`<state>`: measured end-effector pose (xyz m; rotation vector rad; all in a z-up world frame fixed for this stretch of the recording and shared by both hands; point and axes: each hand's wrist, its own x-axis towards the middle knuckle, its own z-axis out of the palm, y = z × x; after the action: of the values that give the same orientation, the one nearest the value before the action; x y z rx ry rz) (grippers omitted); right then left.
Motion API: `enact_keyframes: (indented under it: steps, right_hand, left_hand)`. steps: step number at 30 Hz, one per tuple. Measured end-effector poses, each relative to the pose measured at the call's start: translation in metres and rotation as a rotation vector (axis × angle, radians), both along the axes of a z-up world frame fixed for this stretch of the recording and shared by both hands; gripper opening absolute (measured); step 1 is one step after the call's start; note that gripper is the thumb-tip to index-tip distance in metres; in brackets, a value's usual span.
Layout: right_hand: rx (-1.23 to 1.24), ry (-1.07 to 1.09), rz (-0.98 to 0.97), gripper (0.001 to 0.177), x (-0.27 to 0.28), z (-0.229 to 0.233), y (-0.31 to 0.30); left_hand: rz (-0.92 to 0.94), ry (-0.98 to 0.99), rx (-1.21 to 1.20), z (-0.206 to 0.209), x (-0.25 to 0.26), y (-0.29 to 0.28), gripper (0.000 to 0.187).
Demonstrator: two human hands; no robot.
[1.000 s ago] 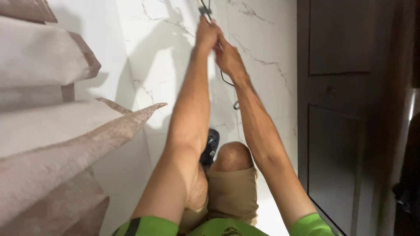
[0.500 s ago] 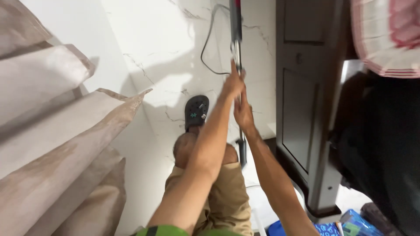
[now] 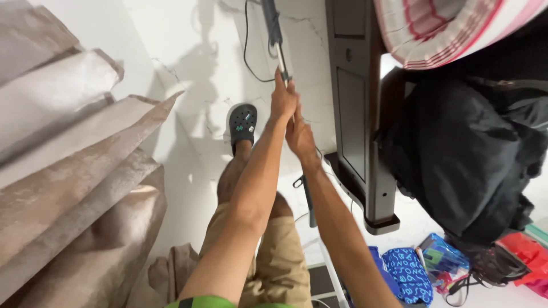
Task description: Assembling or adjusting the components of a handheld vacuum cleaner.
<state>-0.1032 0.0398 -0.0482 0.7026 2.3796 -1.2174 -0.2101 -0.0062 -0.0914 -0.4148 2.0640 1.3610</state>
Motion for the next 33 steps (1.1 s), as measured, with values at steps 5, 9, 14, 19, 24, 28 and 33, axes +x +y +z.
enact_keyframes:
  steps: [5, 9, 14, 19, 24, 28, 33]
  right_hand:
    - [0.057, 0.088, 0.034, 0.07, 0.083, -0.072, -0.012]
    - [-0.022, 0.098, -0.063, 0.064, 0.166, -0.078, -0.029]
    - [0.009, -0.035, -0.127, 0.053, 0.226, -0.091, -0.035]
    - [-0.3, -0.317, -0.312, 0.033, 0.248, -0.124, -0.022]
    - [-0.45, -0.443, -0.28, 0.033, 0.207, -0.123, -0.017]
    - [-0.481, -0.253, -0.341, 0.034, 0.204, -0.163, -0.031]
    - [-0.844, -0.144, -0.615, 0.031, 0.166, -0.203, -0.018]
  left_hand:
    - [-0.03, -0.331, 0.065, -0.014, 0.05, -0.003, 0.07]
    - [-0.253, -0.357, 0.007, -0.086, 0.125, -0.027, 0.07]
    - [-0.62, 0.099, -0.183, -0.169, 0.161, -0.049, 0.062]
    - [-0.435, -0.286, -0.172, -0.126, 0.126, -0.033, 0.075]
    - [-0.101, 0.631, -0.269, -0.196, 0.117, -0.019, 0.087]
    - [-0.17, -0.155, 0.099, -0.179, 0.058, -0.013, 0.065]
    - [-0.048, -0.374, 0.584, -0.242, 0.054, -0.011, 0.045]
